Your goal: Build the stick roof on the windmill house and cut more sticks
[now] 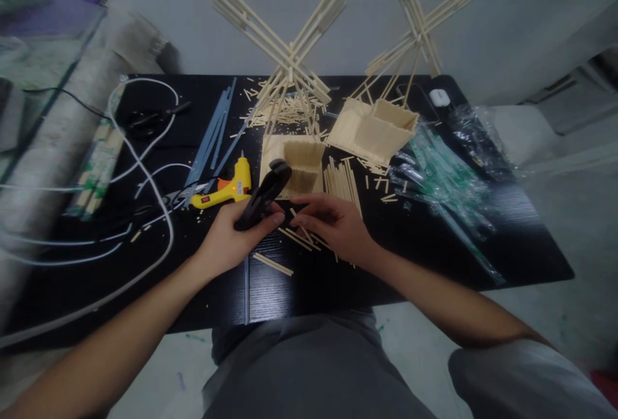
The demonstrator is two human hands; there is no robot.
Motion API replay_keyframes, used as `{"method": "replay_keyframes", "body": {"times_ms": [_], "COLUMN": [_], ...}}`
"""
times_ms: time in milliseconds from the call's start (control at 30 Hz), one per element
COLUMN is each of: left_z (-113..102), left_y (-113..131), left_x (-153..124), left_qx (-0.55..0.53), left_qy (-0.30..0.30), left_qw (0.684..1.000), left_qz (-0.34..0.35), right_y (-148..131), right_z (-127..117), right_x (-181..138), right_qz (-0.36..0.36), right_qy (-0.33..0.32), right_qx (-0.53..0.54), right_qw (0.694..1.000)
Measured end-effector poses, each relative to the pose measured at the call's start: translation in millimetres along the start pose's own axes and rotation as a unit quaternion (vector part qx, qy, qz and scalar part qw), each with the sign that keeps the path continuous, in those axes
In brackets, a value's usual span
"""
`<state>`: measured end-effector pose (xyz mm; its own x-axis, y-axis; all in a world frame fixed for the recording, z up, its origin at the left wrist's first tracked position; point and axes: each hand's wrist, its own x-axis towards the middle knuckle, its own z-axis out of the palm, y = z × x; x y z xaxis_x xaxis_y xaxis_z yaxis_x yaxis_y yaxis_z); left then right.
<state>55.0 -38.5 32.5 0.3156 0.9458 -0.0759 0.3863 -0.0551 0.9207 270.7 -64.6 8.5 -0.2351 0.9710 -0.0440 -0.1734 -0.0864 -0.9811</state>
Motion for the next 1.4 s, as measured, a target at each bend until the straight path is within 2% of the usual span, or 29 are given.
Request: {"method": "replay_keyframes", "body": {"times_ms": [200, 300, 567, 900, 1133, 1267, 1400], "left_z": [4, 4, 2, 5, 5, 2, -2], "left_y": [3, 4, 4, 3, 4, 4, -4], "left_x": [-3, -3, -2, -3, -3, -2, -2], "left_qx": [-0.097, -0.111, -0.078, -0.07, -0.072, -0.046, 0.025], "left_qy": [-0.061, -0.065, -0.035, -0.072, -0.068, -0.068, -0.063], "left_qw": [0.993, 0.991, 0.996, 0.994, 0.994, 0.996, 0.998], "left_qz": [-0.018, -0.031, -0.041, -0.041, -0.05, -0.024, -0.004], "right_y": [7, 8, 5, 2, -3, -2, 0], "right_z": [5, 6, 6, 7, 7, 3, 0], "right_x": [-4, -6, -6, -5, -8, -7, -3], "right_qz": [0.005, 0.007, -0.006, -0.022, -0.005, -0.016, -0.034], "right_qy": [-0.007, -0.013, -0.036, -0.038, -0.058, -0.029, 0.014], "right_qx": [-0.021, -0.03, -0.026, -0.094, -0.057, -0.046, -0.031], "right_qw": [1.0, 0.999, 0.999, 0.995, 0.997, 0.998, 0.999]}}
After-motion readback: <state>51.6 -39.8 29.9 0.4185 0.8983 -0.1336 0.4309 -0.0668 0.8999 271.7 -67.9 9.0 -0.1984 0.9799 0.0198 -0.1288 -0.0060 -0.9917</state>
